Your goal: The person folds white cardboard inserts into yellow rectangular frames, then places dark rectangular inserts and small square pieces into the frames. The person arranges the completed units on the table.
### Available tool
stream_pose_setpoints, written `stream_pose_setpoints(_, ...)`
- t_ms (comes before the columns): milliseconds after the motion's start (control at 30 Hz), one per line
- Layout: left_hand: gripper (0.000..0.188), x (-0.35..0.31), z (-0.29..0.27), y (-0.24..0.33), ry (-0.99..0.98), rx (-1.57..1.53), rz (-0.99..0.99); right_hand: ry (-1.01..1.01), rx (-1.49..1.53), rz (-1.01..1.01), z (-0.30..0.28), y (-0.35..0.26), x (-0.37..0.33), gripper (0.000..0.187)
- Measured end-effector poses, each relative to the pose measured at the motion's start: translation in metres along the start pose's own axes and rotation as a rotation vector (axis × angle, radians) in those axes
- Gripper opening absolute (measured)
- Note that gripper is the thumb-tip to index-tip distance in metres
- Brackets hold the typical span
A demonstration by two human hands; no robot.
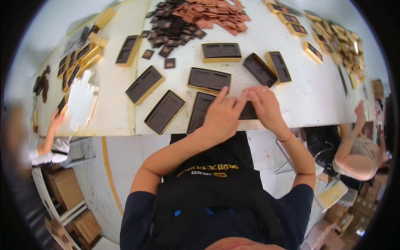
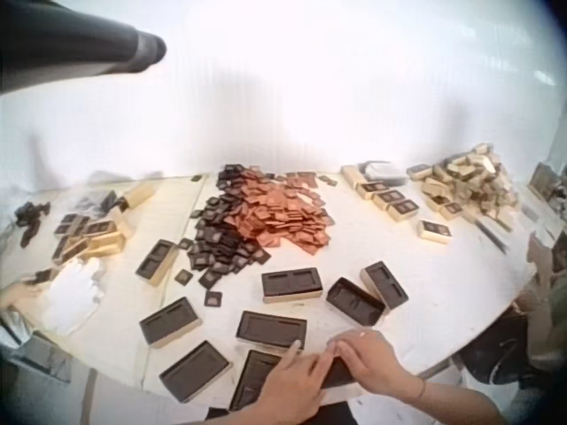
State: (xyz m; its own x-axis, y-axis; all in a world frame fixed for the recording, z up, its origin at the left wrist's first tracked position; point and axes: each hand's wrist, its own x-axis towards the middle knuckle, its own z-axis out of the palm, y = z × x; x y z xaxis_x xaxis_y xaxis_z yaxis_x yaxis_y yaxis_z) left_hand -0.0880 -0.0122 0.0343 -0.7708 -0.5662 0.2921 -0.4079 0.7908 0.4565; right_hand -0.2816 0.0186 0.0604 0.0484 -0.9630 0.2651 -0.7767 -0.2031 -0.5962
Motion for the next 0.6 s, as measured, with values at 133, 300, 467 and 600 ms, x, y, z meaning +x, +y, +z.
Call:
stream_pose_setpoints(133,0.075,0.001,0.0,-0.003,-0.038,-0.006,0.014,0.099,0.562,0.347,0.019,-0.002,-0.006,0.022)
stream_pose_setpoints(300,0.065,-0.002,0.011,-0.005,0.003,0.118,0.07,-0.067,-0.216,-0.077,0.018,0.0,-0.013,0.031)
stream_pose_setpoints(467,0.071,-0.004,0.017,-0.008,0.109,0.181,0.068,-0.143,-0.385,-0.301,0.005,0.001,-0.039,0.076)
stream_pose_setpoints(600,0.075,0.001,-0.029,-0.021,0.113,-0.054,0.096,-0.19,-0.455,-0.165,0.004,0.008,-0.042,0.087)
